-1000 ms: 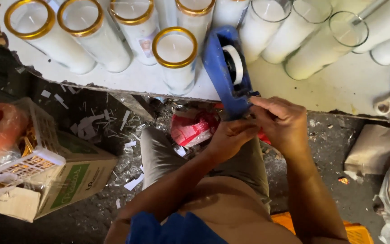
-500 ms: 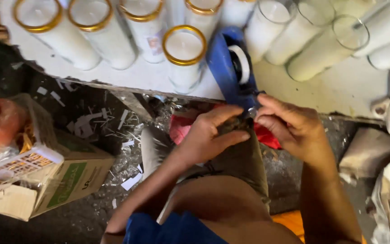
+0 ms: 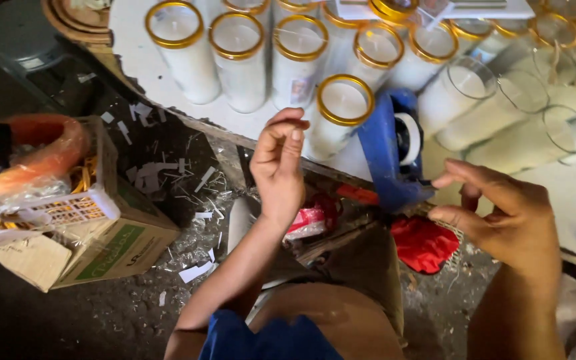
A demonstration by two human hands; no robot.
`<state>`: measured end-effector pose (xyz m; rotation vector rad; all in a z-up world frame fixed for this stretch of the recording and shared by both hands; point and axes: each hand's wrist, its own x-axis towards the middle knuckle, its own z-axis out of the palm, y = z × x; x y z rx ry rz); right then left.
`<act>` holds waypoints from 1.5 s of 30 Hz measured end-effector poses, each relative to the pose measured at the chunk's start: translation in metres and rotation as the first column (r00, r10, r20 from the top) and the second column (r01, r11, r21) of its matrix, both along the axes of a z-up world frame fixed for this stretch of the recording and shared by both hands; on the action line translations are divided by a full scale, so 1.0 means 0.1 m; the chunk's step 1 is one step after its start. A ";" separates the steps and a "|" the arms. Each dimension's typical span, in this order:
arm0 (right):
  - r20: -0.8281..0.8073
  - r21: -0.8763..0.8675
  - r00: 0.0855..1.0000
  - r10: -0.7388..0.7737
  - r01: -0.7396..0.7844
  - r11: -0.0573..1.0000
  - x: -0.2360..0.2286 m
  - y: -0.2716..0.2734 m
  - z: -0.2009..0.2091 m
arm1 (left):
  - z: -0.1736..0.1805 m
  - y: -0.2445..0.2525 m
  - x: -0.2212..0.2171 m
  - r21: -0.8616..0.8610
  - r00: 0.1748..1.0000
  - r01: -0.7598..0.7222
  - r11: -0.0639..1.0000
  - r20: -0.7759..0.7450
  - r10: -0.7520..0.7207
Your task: The person places gold rings onto the rims of white candles and secures them with clear tape using a blue tape dispenser. They handle each candle individually, apply tape around the rim, and place the finished candles back on the table.
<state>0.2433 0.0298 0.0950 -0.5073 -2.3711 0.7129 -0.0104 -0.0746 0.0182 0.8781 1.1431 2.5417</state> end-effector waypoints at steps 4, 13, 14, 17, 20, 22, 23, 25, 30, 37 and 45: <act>-0.001 0.011 1.000 0.009 -0.009 1.000 -0.03 0.20 -0.14 | -0.16 0.16 -0.07 0.035 1.000 -0.013 0.999 -0.003 0.013; 0.037 0.099 0.984 -0.173 0.169 0.981 -0.18 0.50 -0.26 | -0.29 0.54 -0.25 0.029 0.994 0.108 0.994 -0.036 -0.107; 0.054 0.101 0.984 -0.171 0.165 0.981 -0.20 0.53 -0.26 | -0.29 0.58 -0.25 0.038 0.994 0.098 0.994 -0.050 -0.096; 0.091 0.075 0.974 -0.210 0.203 0.976 -0.23 0.59 -0.29 | -0.33 0.70 -0.29 0.058 0.998 0.064 0.996 -0.007 -0.064; 0.084 0.037 0.971 -0.223 0.220 0.975 -0.22 0.62 -0.36 | -0.21 0.64 -0.23 -0.059 0.999 0.027 0.998 0.021 -0.026; 0.047 0.029 0.979 -0.198 0.197 0.980 -0.22 0.63 -0.40 | -0.05 0.60 -0.16 -0.181 1.000 0.011 0.983 -0.019 -0.014; 0.032 0.023 0.982 -0.185 0.184 0.983 -0.21 0.64 -0.42 | 0.02 0.59 -0.11 -0.302 0.993 0.024 0.953 -0.103 -0.058; 0.023 0.013 0.985 -0.174 0.173 0.985 -0.21 0.59 -0.43 | 0.05 0.62 -0.06 -0.423 0.978 0.030 0.906 -0.176 -0.114; -0.007 0.022 0.987 -0.163 0.163 0.986 -0.23 0.46 -0.44 | -0.02 0.70 -0.09 -0.519 0.917 -0.198 0.831 -0.398 -0.030; -0.035 0.064 0.996 -0.080 0.083 0.995 -0.29 0.18 -0.33 | 0.00 0.51 -0.17 -0.523 0.925 -0.119 0.844 -0.368 -0.098; -0.049 0.235 0.977 -0.206 0.212 0.949 -0.68 0.27 -0.30 | -0.03 0.40 -0.46 -0.393 0.913 0.227 0.891 -0.233 -0.336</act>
